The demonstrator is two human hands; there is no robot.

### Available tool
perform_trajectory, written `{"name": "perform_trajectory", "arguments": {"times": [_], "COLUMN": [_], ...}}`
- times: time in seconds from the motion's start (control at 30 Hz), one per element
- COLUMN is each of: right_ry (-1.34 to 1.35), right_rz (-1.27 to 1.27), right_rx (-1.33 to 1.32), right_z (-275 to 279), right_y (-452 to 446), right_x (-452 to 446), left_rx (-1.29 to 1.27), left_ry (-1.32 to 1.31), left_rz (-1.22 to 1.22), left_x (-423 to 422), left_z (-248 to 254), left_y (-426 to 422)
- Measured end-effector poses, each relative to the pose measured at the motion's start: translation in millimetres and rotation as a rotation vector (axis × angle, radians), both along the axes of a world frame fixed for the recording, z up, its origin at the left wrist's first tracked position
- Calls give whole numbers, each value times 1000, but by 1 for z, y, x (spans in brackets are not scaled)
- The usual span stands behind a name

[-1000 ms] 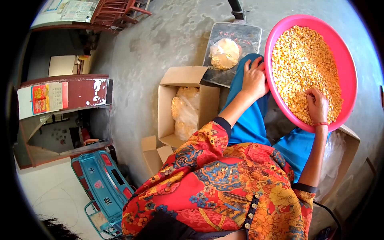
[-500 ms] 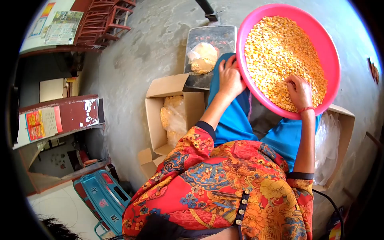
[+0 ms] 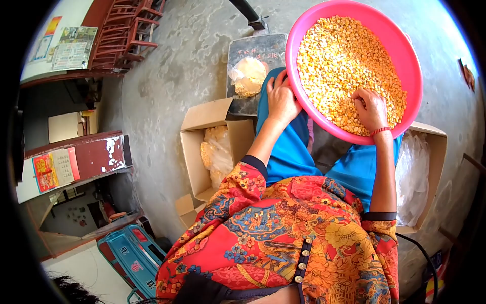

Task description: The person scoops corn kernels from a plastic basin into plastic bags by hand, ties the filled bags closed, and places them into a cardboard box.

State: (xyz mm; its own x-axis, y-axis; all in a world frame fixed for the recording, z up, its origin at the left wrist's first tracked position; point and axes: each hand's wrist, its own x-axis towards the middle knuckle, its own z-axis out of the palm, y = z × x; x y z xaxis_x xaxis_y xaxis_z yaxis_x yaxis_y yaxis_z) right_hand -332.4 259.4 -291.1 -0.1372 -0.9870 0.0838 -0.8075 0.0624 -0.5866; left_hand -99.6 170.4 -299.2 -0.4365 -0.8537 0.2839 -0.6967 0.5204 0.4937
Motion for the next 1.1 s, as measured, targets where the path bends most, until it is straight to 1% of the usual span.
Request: {"name": "perform_trajectory", "arguments": {"times": [0.43,0.6,1.1], "right_ry": [7,12,0], "right_rz": [1,-3,-9], "right_rx": [-9,-27,-3], "right_z": [-1,-3,-3], "right_y": [-1,0,0], "right_x": [0,-1,0], "left_rx": [-9,-27,-28], "left_ry": [-8,-60,-57], "left_rz": [-9,-14,-3], "left_x": [0,1,1], "left_z": [-1,-3,-3], "left_y": [0,-1,0]}}
